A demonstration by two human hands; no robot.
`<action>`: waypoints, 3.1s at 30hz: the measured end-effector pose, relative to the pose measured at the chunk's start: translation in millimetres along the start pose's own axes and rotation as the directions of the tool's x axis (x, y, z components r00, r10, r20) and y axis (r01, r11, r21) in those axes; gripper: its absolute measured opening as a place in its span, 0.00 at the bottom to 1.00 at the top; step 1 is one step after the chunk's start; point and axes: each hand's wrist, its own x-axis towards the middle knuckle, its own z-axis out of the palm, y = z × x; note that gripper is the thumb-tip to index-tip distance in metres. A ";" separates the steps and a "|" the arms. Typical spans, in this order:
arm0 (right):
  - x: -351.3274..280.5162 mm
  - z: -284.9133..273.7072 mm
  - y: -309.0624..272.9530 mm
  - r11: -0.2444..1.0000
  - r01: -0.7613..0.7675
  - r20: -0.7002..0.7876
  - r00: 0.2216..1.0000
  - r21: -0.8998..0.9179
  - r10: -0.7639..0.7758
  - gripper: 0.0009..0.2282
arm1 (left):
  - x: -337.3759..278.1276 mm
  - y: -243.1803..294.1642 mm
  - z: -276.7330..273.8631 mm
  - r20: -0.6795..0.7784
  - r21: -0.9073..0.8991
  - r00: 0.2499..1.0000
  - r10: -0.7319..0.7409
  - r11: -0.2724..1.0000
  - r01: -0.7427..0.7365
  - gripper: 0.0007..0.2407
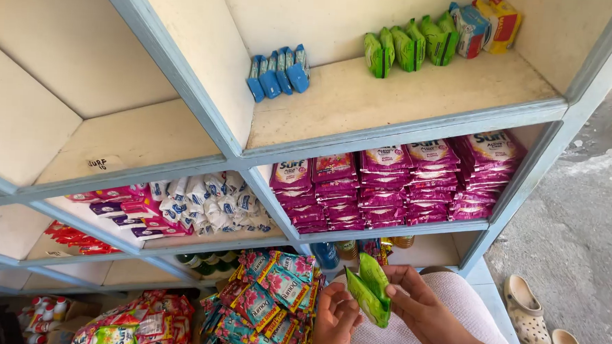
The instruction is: Stocking laundry detergent sachets on grocery store shelves.
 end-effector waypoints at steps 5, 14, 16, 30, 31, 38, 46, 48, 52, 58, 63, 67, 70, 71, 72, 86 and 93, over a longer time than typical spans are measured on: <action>2.5 20.3 -33.3 0.898 0.288 0.071 0.957 -0.331 -0.281 0.17 | -6.8 69.8 51.0 0.176 0.045 0.968 0.181 0.980 -0.192 0.15; 19.2 88.2 -156.0 0.662 0.584 0.262 0.808 -0.469 -0.527 0.17 | -25.4 231.9 162.6 0.497 0.279 0.711 0.497 0.685 -0.674 0.33; 34.4 94.3 -177.5 0.609 0.640 0.290 0.763 -0.469 -0.578 0.17 | -7.0 247.3 174.4 0.517 0.370 0.606 0.604 0.481 -0.795 0.33; 185.2 94.8 -284.7 0.564 0.549 0.200 0.803 -0.617 -0.562 0.21 | 171.0 318.3 231.4 0.628 0.619 0.600 0.495 0.149 -0.771 0.29; 202.1 88.2 -286.0 0.601 0.525 0.193 0.827 -0.603 -0.528 0.21 | 188.5 315.2 231.9 0.587 0.673 0.666 0.460 0.179 -0.718 0.26; 230.1 83.5 -289.7 0.541 0.404 0.109 0.862 -0.737 -0.495 0.23 | 227.3 314.6 247.3 0.473 0.794 0.808 0.351 0.229 -0.564 0.28; 233.0 81.9 -287.5 0.511 0.454 0.172 0.845 -0.729 -0.506 0.24 | 253.0 308.7 252.8 0.444 0.810 0.789 0.425 0.185 -0.556 0.27; 227.7 85.1 -288.6 0.528 0.455 0.147 0.840 -0.717 -0.523 0.24 | 259.9 303.6 255.3 0.445 0.800 0.772 0.453 0.186 -0.571 0.28; 234.9 78.1 -288.0 0.551 0.399 0.044 0.836 -0.733 -0.546 0.20 | 256.9 300.6 257.5 0.397 0.755 0.743 0.539 0.268 -0.598 0.30; 222.5 81.1 -284.8 0.565 0.413 0.056 0.838 -0.715 -0.542 0.18 | 241.3 305.6 250.1 0.386 0.636 0.826 0.411 0.530 -0.561 0.30; 210.2 89.2 -285.5 0.587 0.381 0.034 0.857 -0.714 -0.514 0.16 | 234.7 307.3 251.0 0.399 0.630 0.827 0.396 0.538 -0.561 0.28; 215.8 84.9 -283.8 0.565 0.396 0.101 0.871 -0.724 -0.481 0.20 | 220.9 315.6 255.2 0.379 0.658 0.849 0.369 0.537 -0.528 0.31; 218.9 84.1 -284.5 0.550 0.409 0.137 0.873 -0.728 -0.468 0.24 | 232.1 310.9 254.7 0.409 0.620 0.848 0.336 0.580 -0.529 0.34; 220.6 83.9 -285.0 0.552 0.412 0.148 0.876 -0.725 -0.459 0.26 | 241.1 306.9 253.0 0.442 0.551 0.834 0.331 0.633 -0.544 0.35; 220.8 84.6 -284.9 0.554 0.413 0.148 0.876 -0.723 -0.459 0.26 | 245.9 306.4 252.5 0.442 0.553 0.834 0.331 0.631 -0.544 0.35; 232.7 77.9 -281.8 0.512 0.403 0.199 0.892 -0.758 -0.407 0.30 | 255.1 343.1 281.1 0.360 0.860 0.922 0.141 0.334 -0.386 0.35; 236.0 80.3 -283.9 0.405 0.329 0.160 0.904 -0.853 -0.397 0.31 | 285.6 334.0 260.2 0.454 0.762 0.869 0.197 0.419 -0.494 0.34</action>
